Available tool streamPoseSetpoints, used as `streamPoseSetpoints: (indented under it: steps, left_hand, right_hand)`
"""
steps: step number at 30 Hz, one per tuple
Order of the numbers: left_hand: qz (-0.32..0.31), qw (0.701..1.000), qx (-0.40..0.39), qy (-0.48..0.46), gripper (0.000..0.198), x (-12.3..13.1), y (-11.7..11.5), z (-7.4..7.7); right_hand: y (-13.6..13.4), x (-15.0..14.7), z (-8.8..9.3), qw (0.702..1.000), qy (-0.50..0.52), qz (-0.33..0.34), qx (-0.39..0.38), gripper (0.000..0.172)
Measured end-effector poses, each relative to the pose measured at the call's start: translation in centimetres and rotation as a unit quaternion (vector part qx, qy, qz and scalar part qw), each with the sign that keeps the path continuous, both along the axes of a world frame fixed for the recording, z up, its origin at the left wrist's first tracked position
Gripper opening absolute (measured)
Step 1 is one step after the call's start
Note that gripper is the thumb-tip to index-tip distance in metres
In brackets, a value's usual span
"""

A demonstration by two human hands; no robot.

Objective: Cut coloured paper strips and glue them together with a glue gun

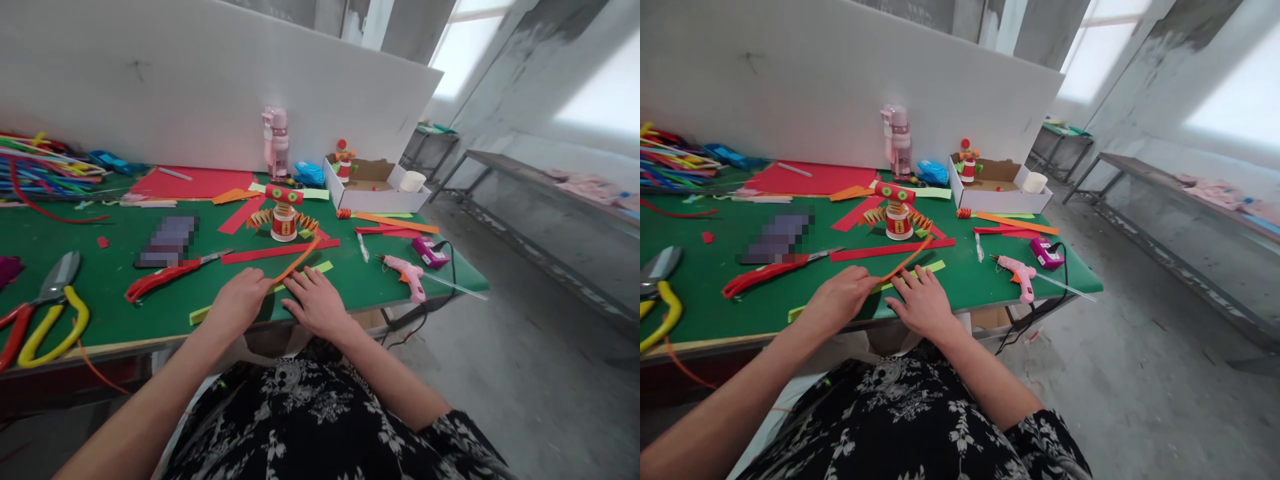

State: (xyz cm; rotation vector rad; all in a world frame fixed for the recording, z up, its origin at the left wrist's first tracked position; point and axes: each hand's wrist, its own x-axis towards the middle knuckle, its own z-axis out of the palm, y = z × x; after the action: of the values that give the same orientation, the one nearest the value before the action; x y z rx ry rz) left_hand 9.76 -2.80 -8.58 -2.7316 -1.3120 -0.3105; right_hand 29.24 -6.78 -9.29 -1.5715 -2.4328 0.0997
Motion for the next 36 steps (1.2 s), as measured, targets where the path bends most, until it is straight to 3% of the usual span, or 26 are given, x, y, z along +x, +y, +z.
streamPoseSetpoints:
  steps: [8, 15, 17, 21, 23, 27, 30, 36]
  left_hand:
    - [0.076, 0.992, 0.099, 0.03, 0.033, -6.3, -1.0, 0.7]
    - [0.021, 0.993, 0.108, -0.036, 0.053, -9.8, -6.0, -2.0]
    - [0.033, 0.992, 0.114, -0.034, 0.056, -10.0, -6.8, -2.8]
    - [0.043, 0.987, 0.154, -0.032, 0.053, -9.8, -7.1, -3.6]
    - [0.041, 0.984, 0.169, -0.034, 0.051, -9.7, -7.1, -3.7]
    - [0.047, 0.983, 0.17, -0.049, 0.064, -9.9, -7.5, -4.2]
    - [0.059, 0.986, 0.145, -0.064, 0.08, -10.3, -8.1, -4.9]
    - [0.051, 0.988, 0.124, -0.081, 0.088, -9.7, -7.7, -5.7]
  right_hand:
    - [-0.4, -0.2, 0.1, 0.999, -0.046, -0.015, -0.011, 0.05]
    - [-0.6, -1.5, 0.9, 0.999, -0.022, -0.018, -0.024, 0.056]
    - [-0.5, -3.3, 1.0, 0.999, -0.004, 0.031, -0.024, 0.062]
    - [-0.5, -7.6, 0.6, 0.981, 0.017, 0.192, -0.036, 0.072]
    - [-0.5, -8.5, 0.3, 0.977, 0.013, 0.21, -0.042, 0.073]
    - [-0.2, -6.5, 0.1, 0.988, -0.001, 0.143, -0.059, 0.07]
    - [0.0, -3.0, 0.5, 0.995, -0.019, 0.067, -0.072, 0.067]
    - [-0.8, 4.3, 1.2, 0.993, -0.05, -0.099, -0.052, 0.056]
